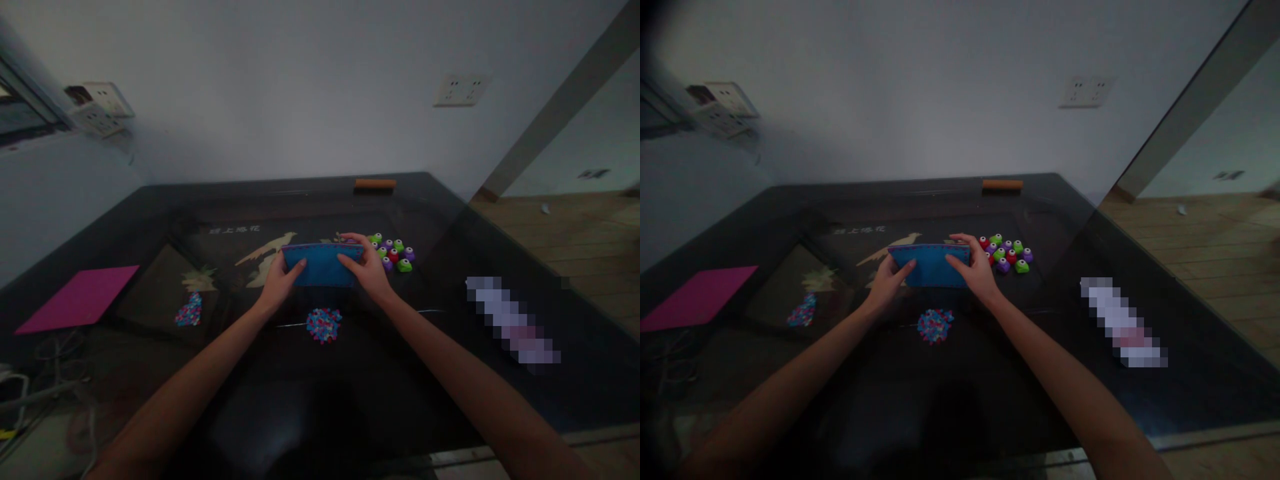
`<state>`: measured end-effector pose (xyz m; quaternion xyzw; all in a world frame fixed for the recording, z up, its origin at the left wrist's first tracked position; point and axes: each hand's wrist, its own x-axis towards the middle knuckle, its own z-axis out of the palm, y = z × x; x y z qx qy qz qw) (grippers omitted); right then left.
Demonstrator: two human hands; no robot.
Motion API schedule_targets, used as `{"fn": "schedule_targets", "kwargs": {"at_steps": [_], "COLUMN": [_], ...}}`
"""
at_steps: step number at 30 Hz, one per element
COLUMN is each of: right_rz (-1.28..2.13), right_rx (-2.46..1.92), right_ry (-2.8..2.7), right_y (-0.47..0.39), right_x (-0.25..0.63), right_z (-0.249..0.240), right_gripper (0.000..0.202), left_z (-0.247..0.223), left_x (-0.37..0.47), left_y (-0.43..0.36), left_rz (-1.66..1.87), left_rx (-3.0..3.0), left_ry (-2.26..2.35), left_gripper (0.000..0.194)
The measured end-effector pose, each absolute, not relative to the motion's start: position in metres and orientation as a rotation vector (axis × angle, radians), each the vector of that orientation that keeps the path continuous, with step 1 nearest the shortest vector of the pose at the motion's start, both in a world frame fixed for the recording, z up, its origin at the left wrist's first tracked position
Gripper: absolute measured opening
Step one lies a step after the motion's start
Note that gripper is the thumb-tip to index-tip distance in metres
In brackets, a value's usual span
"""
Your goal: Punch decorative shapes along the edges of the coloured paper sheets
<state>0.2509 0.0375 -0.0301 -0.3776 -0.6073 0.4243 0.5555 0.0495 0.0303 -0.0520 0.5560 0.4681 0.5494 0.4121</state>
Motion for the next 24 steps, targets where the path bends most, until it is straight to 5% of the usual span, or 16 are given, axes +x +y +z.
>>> {"fn": "schedule_targets", "kwargs": {"at_steps": [24], "right_rz": [0.966], "right_rx": [-1.018], "right_ry": [-1.425], "right_y": [0.036], "right_x": [0.245], "right_z": [-0.035], "right_gripper": [0.024], "left_z": [-0.063], "left_x": [0.06], "left_y": [0.02], "left_rz": [1.485], "left_rx": [1.51], "left_ry": [1.259], "left_gripper": [0.035]}}
